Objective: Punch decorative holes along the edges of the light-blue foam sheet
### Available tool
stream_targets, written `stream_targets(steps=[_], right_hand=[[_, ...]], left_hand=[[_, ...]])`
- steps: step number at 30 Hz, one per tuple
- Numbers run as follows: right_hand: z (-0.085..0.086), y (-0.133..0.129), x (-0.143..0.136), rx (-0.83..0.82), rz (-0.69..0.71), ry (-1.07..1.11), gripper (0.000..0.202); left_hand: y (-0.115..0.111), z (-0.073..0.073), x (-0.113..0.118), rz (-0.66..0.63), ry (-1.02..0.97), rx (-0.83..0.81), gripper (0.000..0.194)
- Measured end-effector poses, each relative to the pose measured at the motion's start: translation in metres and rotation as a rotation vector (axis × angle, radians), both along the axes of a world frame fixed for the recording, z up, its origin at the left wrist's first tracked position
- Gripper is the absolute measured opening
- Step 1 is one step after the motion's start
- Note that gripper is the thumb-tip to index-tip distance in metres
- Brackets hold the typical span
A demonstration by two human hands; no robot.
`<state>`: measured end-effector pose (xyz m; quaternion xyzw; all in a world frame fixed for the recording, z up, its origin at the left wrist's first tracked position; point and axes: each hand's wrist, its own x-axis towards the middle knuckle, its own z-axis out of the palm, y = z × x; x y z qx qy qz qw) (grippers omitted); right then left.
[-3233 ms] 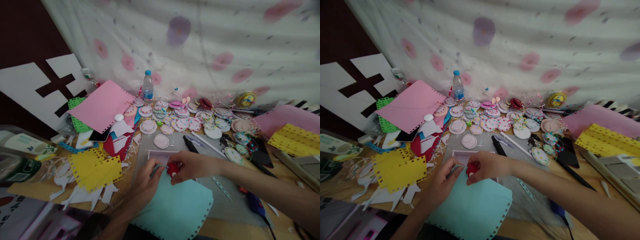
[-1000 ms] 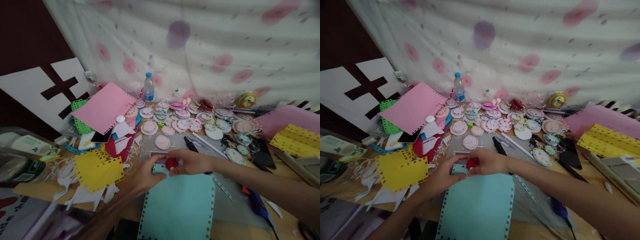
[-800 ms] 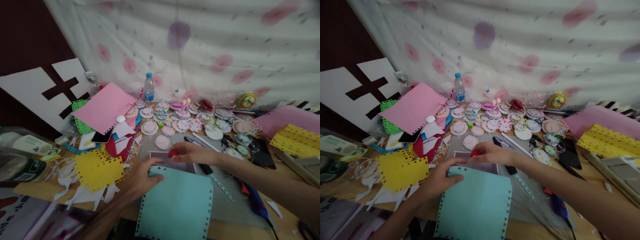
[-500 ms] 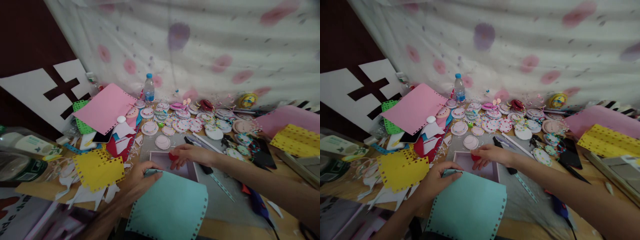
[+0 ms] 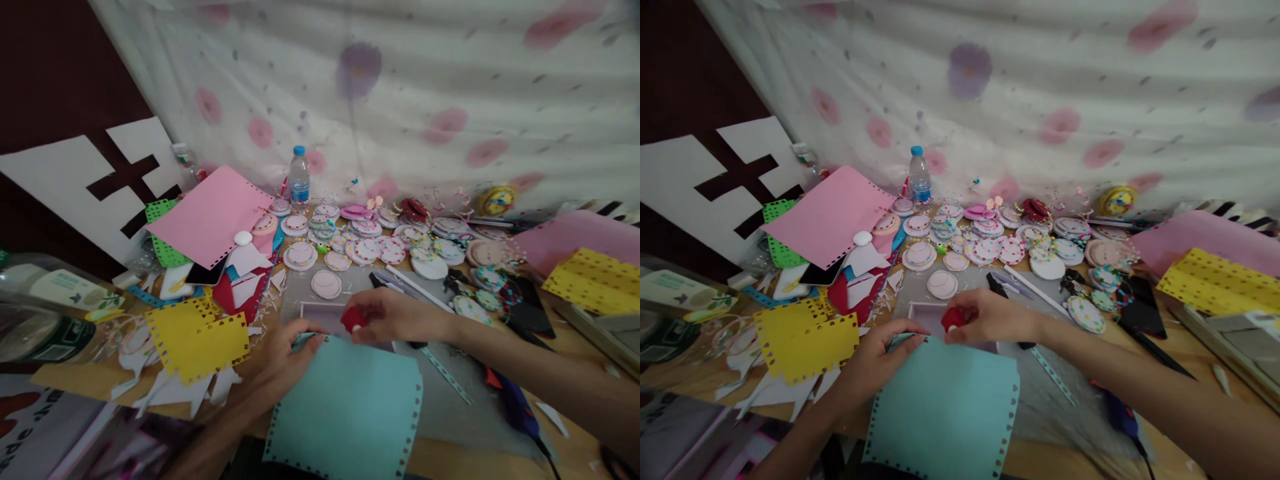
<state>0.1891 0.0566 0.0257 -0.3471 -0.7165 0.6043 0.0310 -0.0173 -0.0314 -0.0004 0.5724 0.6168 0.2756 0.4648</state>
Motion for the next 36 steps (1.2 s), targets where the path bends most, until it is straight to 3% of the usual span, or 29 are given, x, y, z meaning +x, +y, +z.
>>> stream_targets(steps=[4,8,16,24,36], right_hand=[[0.022,-0.010,-0.004,0.336,0.159,-0.147,0.021],[0.029,-0.014,-0.006,0.448,0.256,-0.216,0.019],[0.028,-0.016,-0.008,0.386,0.310,-0.244,0.023],[0.011,-0.011,-0.007,0.112,0.172,-0.219,0.028],[0.008,-0.008,-0.010,0.215,0.223,-0.196,0.026]], left_hand=[[-0.001,0.008,0.009,0.024,0.007,0.057,0.018],[-0.005,0.008,0.015,-0.007,-0.003,0.116,0.016],[-0.006,0.000,0.021,-0.050,0.040,0.217,0.015],[-0.008,-0.004,0.022,-0.003,0.095,0.185,0.013],[-0.006,-0.010,0.019,-0.027,0.106,0.192,0.015]])
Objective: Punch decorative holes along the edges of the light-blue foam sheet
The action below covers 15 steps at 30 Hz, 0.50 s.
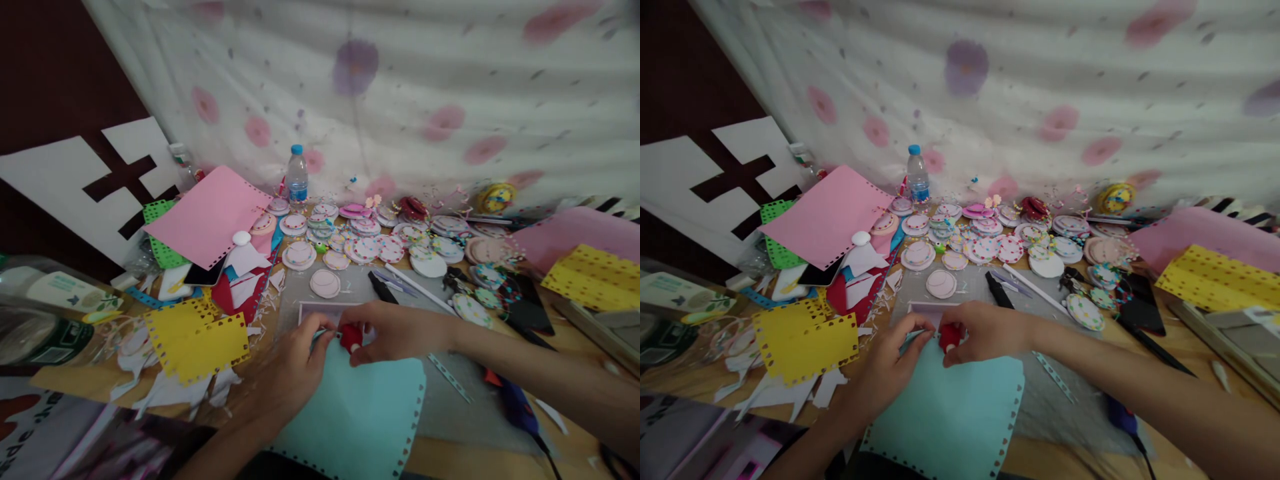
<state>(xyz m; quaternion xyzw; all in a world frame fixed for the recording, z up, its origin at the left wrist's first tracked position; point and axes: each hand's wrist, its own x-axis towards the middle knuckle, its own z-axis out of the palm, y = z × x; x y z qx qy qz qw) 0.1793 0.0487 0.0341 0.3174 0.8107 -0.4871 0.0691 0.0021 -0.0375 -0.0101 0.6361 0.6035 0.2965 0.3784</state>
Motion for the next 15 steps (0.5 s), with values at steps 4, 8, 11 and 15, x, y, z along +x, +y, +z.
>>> stream_targets(steps=[4,8,11,15], right_hand=[[-0.009,0.000,-0.001,-0.009,-0.018,-0.020,0.027],[-0.015,-0.001,-0.001,-0.034,-0.068,0.012,0.036],[-0.015,0.000,-0.002,-0.039,-0.071,-0.007,0.031],[-0.013,0.001,-0.002,-0.027,-0.023,-0.087,0.029]], left_hand=[[0.000,-0.006,-0.003,0.009,0.020,-0.028,0.016],[0.000,-0.010,-0.004,0.014,0.005,-0.013,0.016],[0.000,-0.011,-0.005,0.010,0.008,-0.009,0.015],[0.000,-0.011,-0.005,0.032,0.026,-0.030,0.015]])
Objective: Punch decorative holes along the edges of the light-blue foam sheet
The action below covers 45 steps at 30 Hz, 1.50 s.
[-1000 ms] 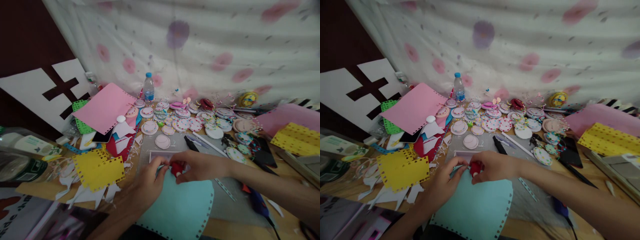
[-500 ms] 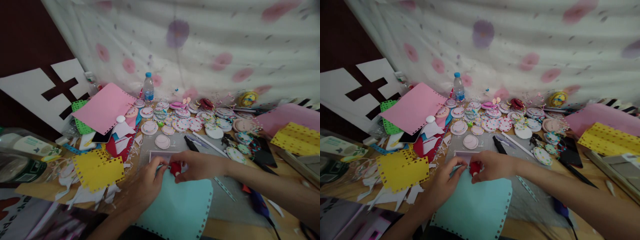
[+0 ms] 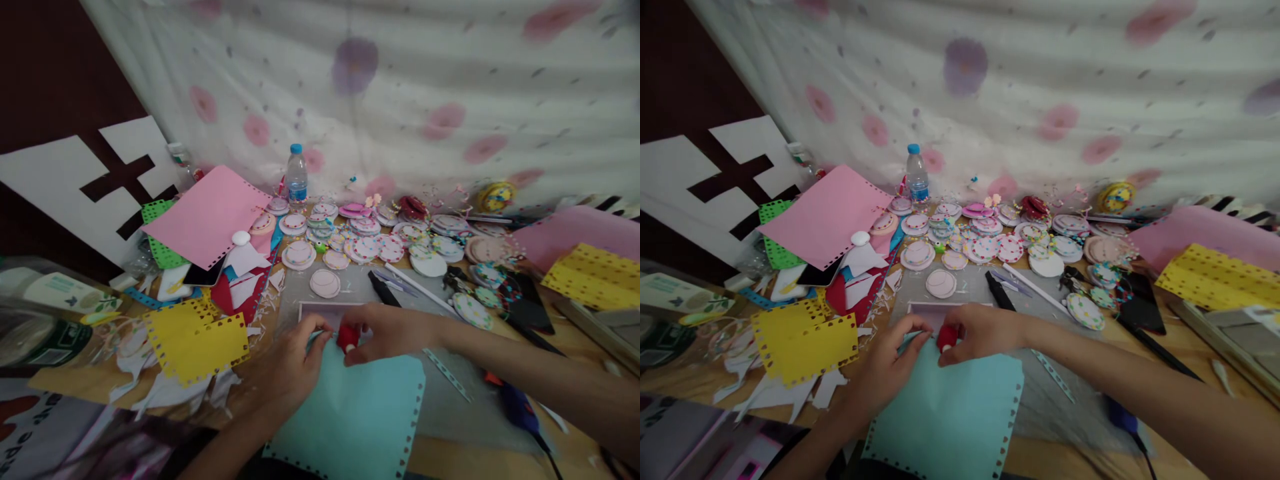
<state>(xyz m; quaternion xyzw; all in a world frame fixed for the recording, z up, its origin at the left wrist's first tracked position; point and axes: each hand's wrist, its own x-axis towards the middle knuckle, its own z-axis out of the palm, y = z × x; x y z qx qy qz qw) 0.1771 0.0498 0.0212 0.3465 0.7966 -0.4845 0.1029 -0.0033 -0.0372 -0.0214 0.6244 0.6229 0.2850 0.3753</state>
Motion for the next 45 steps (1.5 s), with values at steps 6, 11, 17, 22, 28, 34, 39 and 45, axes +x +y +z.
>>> stream_targets(steps=[6,11,17,22,28,34,39,45], right_hand=[[-0.003,-0.002,0.001,-0.018,-0.074,0.087,0.033],[-0.002,-0.004,0.002,-0.060,-0.125,0.160,0.025],[0.003,-0.004,0.001,-0.092,-0.190,0.276,0.024],[-0.006,0.001,0.004,-0.399,-0.374,0.424,0.030],[-0.031,0.000,0.007,-0.789,-0.607,0.552,0.035],[-0.044,0.000,0.007,-1.015,-0.667,0.621,0.041],[-0.050,0.001,0.008,-1.074,-0.749,0.674,0.040],[-0.053,0.000,0.004,-1.112,-0.689,0.712,0.037]], left_hand=[[0.001,-0.001,0.000,-0.016,-0.046,0.044,0.015],[0.002,0.005,-0.001,0.010,-0.089,0.016,0.012],[-0.002,0.007,-0.009,-0.037,-0.124,-0.042,0.015],[-0.006,0.011,-0.014,-0.104,-0.101,-0.083,0.016],[-0.009,0.014,-0.015,-0.053,-0.171,-0.085,0.016],[-0.007,0.018,-0.008,-0.049,-0.203,-0.059,0.018],[-0.005,0.024,-0.004,-0.060,-0.192,-0.057,0.032],[-0.005,0.022,-0.002,-0.105,-0.173,-0.014,0.048]])
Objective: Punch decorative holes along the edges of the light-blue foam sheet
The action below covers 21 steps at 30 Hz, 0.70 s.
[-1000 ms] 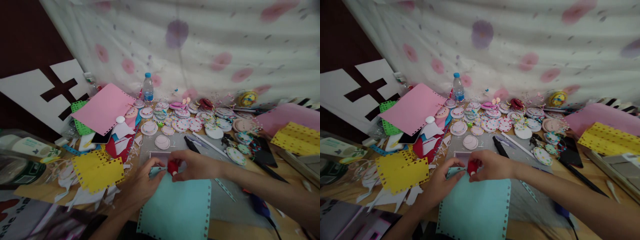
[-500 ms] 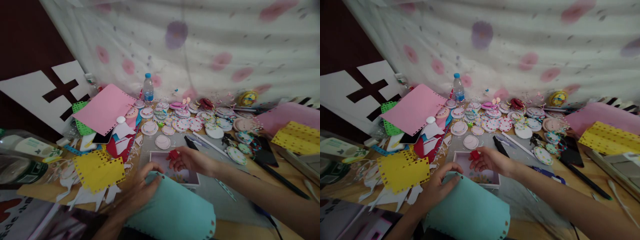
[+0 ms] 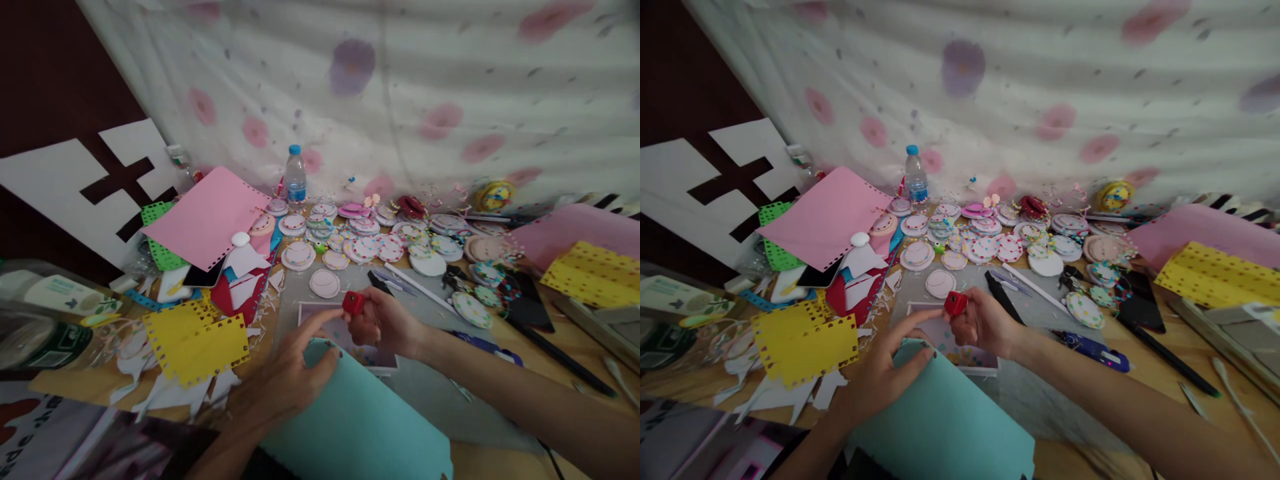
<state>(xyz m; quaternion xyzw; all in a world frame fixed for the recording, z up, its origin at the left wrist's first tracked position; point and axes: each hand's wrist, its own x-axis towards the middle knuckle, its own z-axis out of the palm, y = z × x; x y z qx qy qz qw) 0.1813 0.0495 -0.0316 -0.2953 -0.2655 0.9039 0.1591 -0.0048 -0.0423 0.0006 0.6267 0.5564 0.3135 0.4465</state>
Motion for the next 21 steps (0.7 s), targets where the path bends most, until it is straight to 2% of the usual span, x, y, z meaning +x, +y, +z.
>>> stream_targets(steps=[5,12,18,21], right_hand=[[0.005,-0.002,-0.003,0.008,0.071,0.037,0.041],[0.003,-0.001,-0.005,0.070,0.117,0.046,0.044],[0.015,-0.004,-0.003,0.182,0.016,0.011,0.039],[0.021,-0.010,0.000,0.232,-0.046,0.009,0.032]], left_hand=[[0.001,0.002,0.006,-0.010,0.016,0.048,0.049],[0.002,0.008,0.007,-0.018,-0.010,0.055,0.043],[0.002,0.009,0.003,0.100,-0.030,0.030,0.023],[-0.001,0.006,-0.003,0.143,-0.007,0.061,0.021]])
